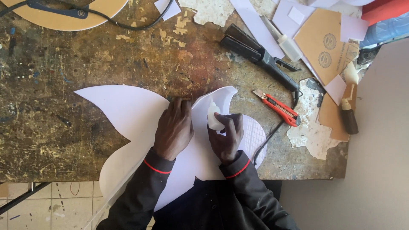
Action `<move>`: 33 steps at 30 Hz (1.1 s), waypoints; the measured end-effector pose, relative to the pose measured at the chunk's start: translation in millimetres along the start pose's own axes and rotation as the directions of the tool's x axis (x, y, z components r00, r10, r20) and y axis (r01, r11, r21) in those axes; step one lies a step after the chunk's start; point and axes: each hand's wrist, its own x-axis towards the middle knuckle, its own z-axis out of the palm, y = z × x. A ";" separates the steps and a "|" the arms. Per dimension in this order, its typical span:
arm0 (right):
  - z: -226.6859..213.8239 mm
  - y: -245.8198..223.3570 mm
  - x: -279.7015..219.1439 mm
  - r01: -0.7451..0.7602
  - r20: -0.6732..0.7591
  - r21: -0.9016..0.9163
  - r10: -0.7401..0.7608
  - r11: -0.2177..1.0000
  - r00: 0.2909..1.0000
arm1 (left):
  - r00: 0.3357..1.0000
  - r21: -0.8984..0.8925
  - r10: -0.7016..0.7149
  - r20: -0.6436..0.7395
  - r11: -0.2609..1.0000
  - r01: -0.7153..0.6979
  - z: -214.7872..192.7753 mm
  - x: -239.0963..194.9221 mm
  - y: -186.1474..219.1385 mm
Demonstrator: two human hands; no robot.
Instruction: Using a heating tool to soften plastic strips and gluing them to the edges of a sign cutout to form the sign's structure.
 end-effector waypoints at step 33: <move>1.5 6.9 2.7 -0.021 0.000 0.001 0.021 1.000 1.000 | 1.000 0.021 0.017 0.000 1.000 -0.017 11.2 -1.2 -3.6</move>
